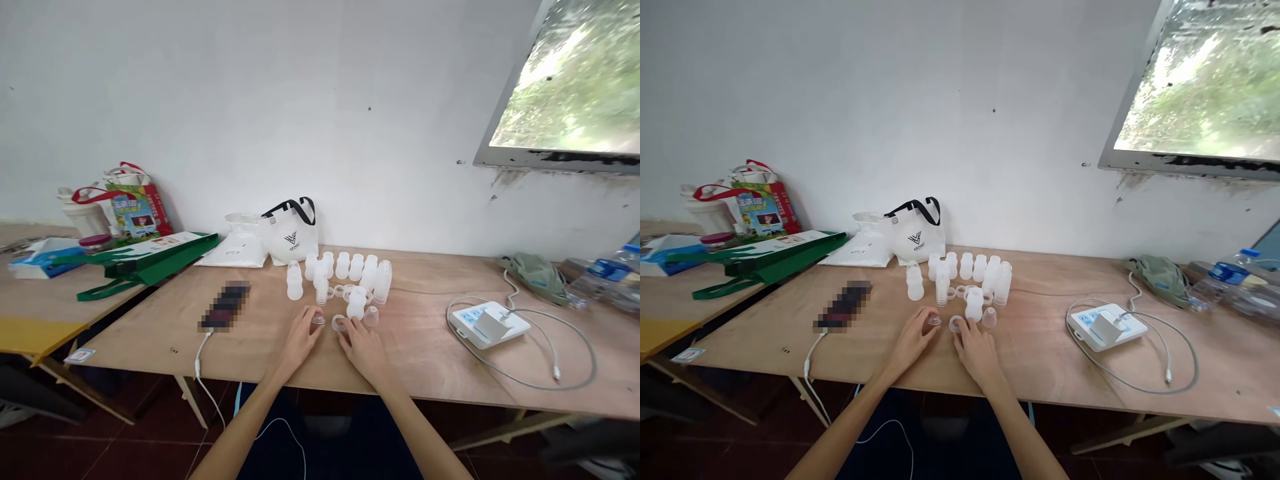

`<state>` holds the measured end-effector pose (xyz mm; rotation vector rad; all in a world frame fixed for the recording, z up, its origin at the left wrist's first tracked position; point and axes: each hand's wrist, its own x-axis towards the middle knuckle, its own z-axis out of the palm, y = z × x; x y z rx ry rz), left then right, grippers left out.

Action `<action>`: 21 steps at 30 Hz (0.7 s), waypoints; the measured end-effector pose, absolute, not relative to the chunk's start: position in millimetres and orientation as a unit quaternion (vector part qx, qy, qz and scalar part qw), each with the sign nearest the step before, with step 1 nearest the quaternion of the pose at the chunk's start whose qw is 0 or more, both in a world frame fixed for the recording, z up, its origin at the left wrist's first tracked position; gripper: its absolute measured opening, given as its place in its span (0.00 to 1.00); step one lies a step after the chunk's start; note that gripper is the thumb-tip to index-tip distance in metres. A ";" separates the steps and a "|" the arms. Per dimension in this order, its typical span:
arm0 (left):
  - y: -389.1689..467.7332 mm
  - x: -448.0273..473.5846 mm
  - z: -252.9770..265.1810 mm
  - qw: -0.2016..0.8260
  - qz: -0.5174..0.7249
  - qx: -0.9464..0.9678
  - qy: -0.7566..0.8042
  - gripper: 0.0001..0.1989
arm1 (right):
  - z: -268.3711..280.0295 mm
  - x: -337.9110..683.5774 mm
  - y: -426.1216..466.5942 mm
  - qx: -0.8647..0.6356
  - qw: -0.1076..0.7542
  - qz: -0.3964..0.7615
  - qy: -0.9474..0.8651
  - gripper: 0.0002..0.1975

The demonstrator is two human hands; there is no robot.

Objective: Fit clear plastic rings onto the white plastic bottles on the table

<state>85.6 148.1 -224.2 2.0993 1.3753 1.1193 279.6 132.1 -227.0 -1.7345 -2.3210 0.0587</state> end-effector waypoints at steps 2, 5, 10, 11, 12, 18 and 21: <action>146.8 84.0 -215.4 0.219 0.410 0.739 0.487 0.08 | -224.3 282.0 132.3 -0.586 0.141 0.036 -0.797 0.11; 141.5 79.6 -197.9 0.262 0.419 0.719 0.489 0.13 | -220.2 285.8 133.3 -0.546 0.247 0.117 -0.792 0.08; 130.1 74.4 -175.6 0.334 0.439 0.678 0.486 0.12 | -217.8 282.6 136.7 -0.445 0.433 0.471 -0.626 0.20; 128.6 74.6 -173.9 0.344 0.438 0.675 0.483 0.12 | -217.2 280.3 136.2 -0.430 0.447 0.519 -0.589 0.23; 127.6 75.2 -173.1 0.349 0.436 0.676 0.481 0.12 | -216.2 277.7 135.0 -0.416 0.456 0.552 -0.561 0.25; 128.3 82.3 -178.4 0.285 0.437 0.708 0.476 0.10 | -209.8 265.3 123.5 -0.348 0.474 0.606 -0.536 0.24; 129.2 82.7 -180.3 0.283 0.436 0.710 0.474 0.11 | -211.6 265.3 123.5 -0.348 0.492 0.597 -0.529 0.23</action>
